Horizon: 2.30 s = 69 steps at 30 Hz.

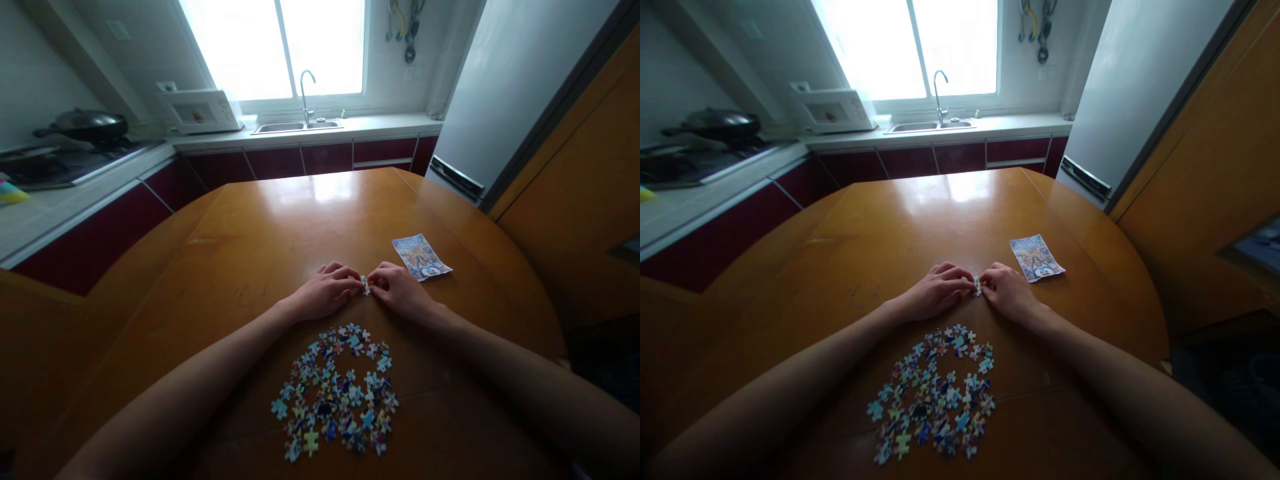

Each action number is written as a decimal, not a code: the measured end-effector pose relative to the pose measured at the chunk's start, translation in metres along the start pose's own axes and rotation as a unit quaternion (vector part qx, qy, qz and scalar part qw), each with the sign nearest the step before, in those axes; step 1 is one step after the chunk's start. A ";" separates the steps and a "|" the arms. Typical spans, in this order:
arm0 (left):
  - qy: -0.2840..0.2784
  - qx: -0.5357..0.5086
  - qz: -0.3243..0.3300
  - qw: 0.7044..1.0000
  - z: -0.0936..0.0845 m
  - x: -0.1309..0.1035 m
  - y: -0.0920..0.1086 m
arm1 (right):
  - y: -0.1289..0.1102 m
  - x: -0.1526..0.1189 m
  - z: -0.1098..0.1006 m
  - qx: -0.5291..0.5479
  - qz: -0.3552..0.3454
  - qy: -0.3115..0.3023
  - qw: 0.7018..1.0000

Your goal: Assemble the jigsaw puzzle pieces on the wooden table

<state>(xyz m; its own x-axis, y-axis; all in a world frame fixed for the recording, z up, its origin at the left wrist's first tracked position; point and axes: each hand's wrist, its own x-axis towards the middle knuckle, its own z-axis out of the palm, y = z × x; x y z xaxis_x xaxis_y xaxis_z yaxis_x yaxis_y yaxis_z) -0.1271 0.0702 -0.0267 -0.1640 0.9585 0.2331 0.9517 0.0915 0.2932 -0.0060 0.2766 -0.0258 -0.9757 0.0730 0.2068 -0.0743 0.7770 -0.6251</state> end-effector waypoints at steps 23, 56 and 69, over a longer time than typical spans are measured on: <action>0.036 -0.056 -0.001 0.998 -0.001 0.002 0.000 | -0.001 0.001 0.003 0.000 0.001 0.021 1.000; 0.165 -0.110 -0.069 0.978 0.005 0.002 -0.008 | 0.010 0.007 -0.009 -0.047 -0.093 -0.028 0.994; 0.163 -0.110 -0.068 0.978 0.006 0.002 -0.008 | 0.020 0.009 -0.015 -0.018 -0.100 -0.047 0.994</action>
<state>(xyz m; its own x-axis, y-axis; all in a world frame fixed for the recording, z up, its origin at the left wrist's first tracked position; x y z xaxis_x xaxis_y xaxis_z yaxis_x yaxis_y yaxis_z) -0.1332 0.0726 -0.0337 -0.3938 0.8010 0.4510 0.8422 0.1178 0.5261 -0.0135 0.3020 -0.0248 -0.9575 -0.1424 0.2509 -0.2622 0.7924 -0.5508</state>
